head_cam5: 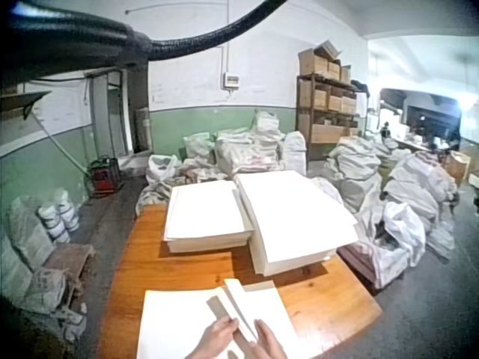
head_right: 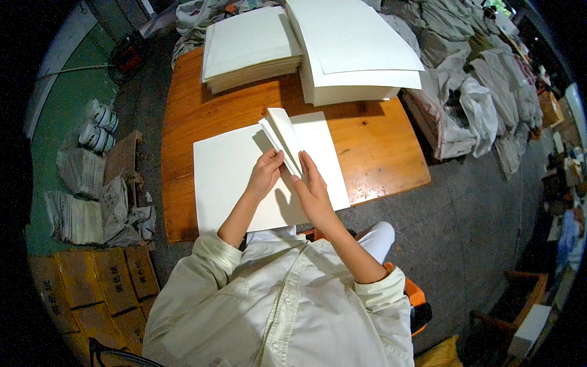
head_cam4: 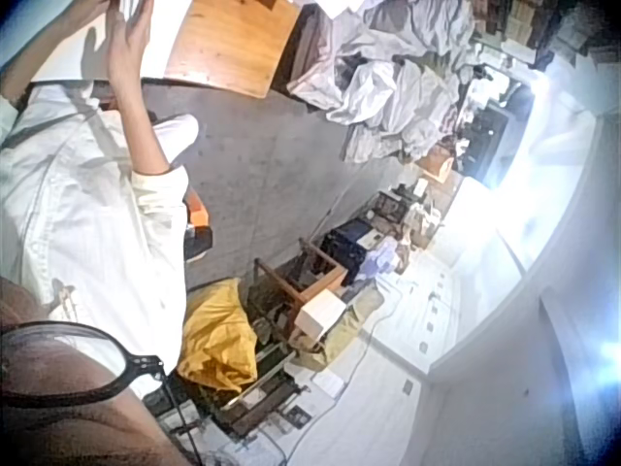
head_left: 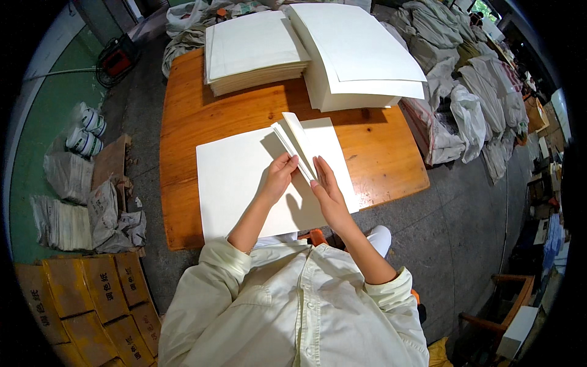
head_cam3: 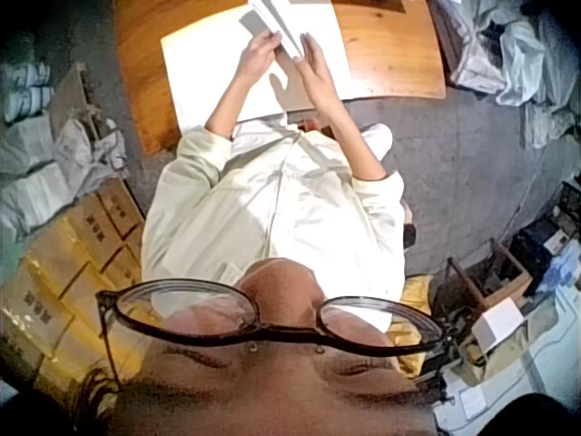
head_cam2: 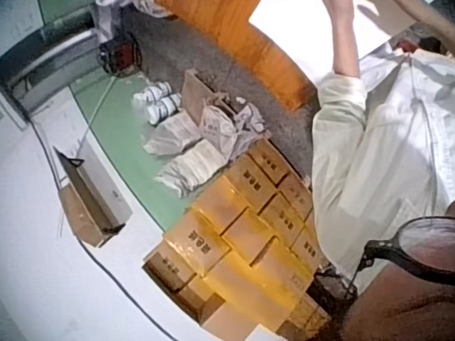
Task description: The person wraps white rectangular sheets in clear plastic film on a wooden table. They align the sheet, fold the plastic over the edges, and smooth the surface to secure the wrapping. The wrapped sheets are then stacked on the table.
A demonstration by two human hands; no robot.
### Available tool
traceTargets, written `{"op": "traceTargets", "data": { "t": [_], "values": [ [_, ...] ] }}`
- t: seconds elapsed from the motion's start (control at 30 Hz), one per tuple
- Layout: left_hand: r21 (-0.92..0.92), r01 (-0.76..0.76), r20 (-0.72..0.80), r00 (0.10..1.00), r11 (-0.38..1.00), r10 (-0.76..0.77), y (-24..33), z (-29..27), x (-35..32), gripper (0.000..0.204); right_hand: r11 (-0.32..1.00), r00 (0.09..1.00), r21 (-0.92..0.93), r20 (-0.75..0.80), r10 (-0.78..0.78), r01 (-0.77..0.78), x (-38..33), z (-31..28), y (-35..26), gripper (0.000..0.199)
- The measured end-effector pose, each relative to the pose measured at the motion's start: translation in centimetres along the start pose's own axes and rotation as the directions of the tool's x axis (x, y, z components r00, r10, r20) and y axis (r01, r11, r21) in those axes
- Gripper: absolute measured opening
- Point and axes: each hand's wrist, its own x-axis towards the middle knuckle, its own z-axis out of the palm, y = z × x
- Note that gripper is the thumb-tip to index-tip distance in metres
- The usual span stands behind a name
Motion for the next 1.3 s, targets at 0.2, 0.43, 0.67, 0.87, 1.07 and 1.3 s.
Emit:
{"op": "traceTargets", "data": {
  "t": [0.2, 0.43, 0.67, 0.87, 1.07, 1.3],
  "values": [
    [0.003, -0.005, -0.015, 1.0, 1.0, 0.005, -0.2, 0.0, 0.0, 0.026, 0.996, 0.998, 0.068, -0.022, 0.061, -0.06, -0.1, 0.1, -0.8, 0.056],
    [-0.013, -0.005, 0.005, 1.0, 1.0, 0.005, 0.3, 0.1, -0.1, 0.029, 0.997, 0.997, 0.053, -0.051, 0.059, -0.057, 0.4, -0.8, -0.8, 0.055],
    [0.087, -0.059, -0.039, 0.997, 0.994, 0.063, 1.2, 1.6, -1.1, 0.037, 0.836, 0.991, -0.533, 0.079, -0.103, 0.13, -1.2, 1.1, -0.1, 0.062],
    [0.087, 0.002, -0.087, 0.996, 0.996, 0.006, -0.2, -0.6, -0.7, 0.032, 0.746, 0.991, -0.654, 0.046, -0.123, 0.123, -1.4, 2.1, -0.8, 0.067],
    [0.111, -0.055, -0.023, 0.998, 0.992, 0.057, -0.1, 0.4, -0.2, 0.026, 0.947, 1.0, -0.322, 0.019, 0.016, -0.009, -0.1, -0.2, 0.3, 0.065],
    [0.147, 0.018, 0.003, 1.0, 0.989, -0.019, 0.0, 0.0, -0.1, 0.031, 0.974, 0.992, -0.204, -0.087, 0.087, -0.103, 1.0, -2.3, -1.3, 0.062]
  ]
}}
